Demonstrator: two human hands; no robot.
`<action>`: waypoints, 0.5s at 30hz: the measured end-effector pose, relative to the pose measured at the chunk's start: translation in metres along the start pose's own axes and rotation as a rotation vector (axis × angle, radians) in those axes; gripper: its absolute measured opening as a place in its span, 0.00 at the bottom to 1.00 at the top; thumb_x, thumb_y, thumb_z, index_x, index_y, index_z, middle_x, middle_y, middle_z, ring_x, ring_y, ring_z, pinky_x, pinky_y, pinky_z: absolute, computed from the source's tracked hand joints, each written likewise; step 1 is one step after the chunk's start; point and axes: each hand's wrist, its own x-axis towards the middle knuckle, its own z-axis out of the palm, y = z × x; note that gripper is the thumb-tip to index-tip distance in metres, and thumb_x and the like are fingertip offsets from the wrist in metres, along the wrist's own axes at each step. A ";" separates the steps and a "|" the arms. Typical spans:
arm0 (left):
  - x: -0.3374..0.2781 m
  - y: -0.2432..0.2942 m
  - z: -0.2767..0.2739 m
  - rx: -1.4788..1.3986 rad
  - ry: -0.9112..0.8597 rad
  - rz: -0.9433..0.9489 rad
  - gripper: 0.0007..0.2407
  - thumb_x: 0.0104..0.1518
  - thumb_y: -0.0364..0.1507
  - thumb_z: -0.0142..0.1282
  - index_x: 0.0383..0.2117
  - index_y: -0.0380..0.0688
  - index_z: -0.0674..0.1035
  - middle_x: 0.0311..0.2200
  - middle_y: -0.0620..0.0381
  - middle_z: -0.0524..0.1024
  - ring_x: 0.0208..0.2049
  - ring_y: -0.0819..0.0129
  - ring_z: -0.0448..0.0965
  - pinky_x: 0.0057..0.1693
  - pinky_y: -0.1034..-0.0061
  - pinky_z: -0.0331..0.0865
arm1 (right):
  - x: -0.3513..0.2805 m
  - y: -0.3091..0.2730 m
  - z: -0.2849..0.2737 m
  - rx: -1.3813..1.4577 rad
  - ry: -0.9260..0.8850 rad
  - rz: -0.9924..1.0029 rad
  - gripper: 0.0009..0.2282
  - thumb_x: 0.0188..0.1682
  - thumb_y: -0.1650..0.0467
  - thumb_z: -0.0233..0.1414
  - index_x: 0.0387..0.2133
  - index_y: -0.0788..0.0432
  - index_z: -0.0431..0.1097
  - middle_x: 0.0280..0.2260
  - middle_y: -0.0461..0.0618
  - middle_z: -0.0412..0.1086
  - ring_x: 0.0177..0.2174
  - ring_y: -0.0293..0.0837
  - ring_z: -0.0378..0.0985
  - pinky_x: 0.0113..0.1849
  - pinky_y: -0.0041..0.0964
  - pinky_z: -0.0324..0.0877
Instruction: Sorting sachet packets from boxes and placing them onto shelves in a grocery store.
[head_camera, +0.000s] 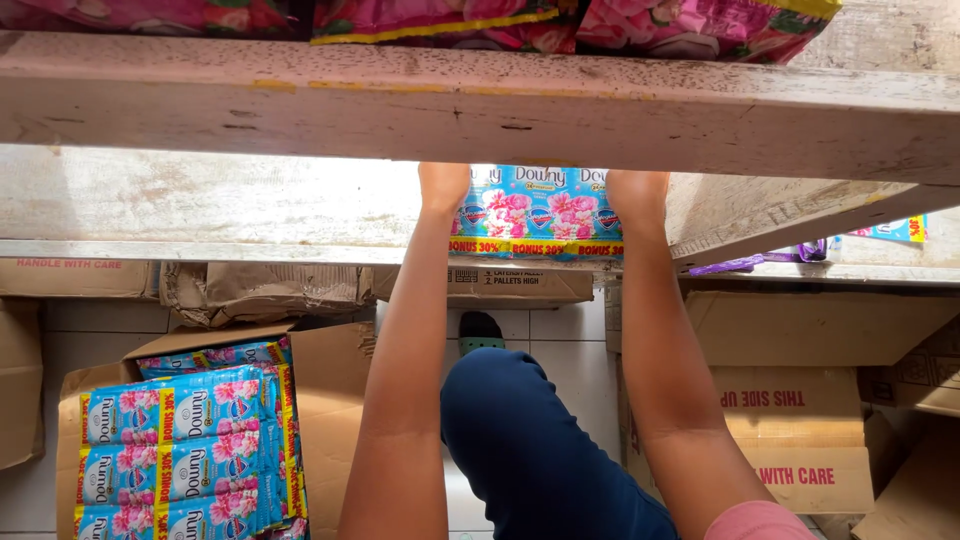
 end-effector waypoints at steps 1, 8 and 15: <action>0.000 0.001 0.000 0.001 0.002 0.001 0.12 0.64 0.30 0.50 0.47 0.37 0.79 0.47 0.42 0.82 0.49 0.50 0.81 0.56 0.63 0.72 | 0.003 0.002 0.003 0.002 0.000 -0.001 0.15 0.53 0.71 0.49 0.51 0.66 0.71 0.52 0.68 0.70 0.52 0.66 0.69 0.52 0.55 0.63; 0.008 -0.002 0.005 0.174 -0.013 0.048 0.11 0.62 0.28 0.49 0.44 0.35 0.79 0.42 0.37 0.80 0.44 0.40 0.78 0.49 0.56 0.72 | 0.008 -0.012 0.009 0.080 0.059 0.014 0.14 0.53 0.71 0.49 0.50 0.66 0.71 0.52 0.66 0.71 0.52 0.64 0.70 0.54 0.53 0.63; 0.000 -0.012 0.014 0.091 -0.020 0.190 0.09 0.60 0.24 0.46 0.38 0.32 0.79 0.39 0.39 0.81 0.42 0.44 0.79 0.49 0.58 0.71 | -0.005 0.013 0.015 -0.204 -0.041 -0.066 0.13 0.56 0.71 0.50 0.49 0.66 0.73 0.50 0.66 0.72 0.49 0.67 0.72 0.51 0.57 0.65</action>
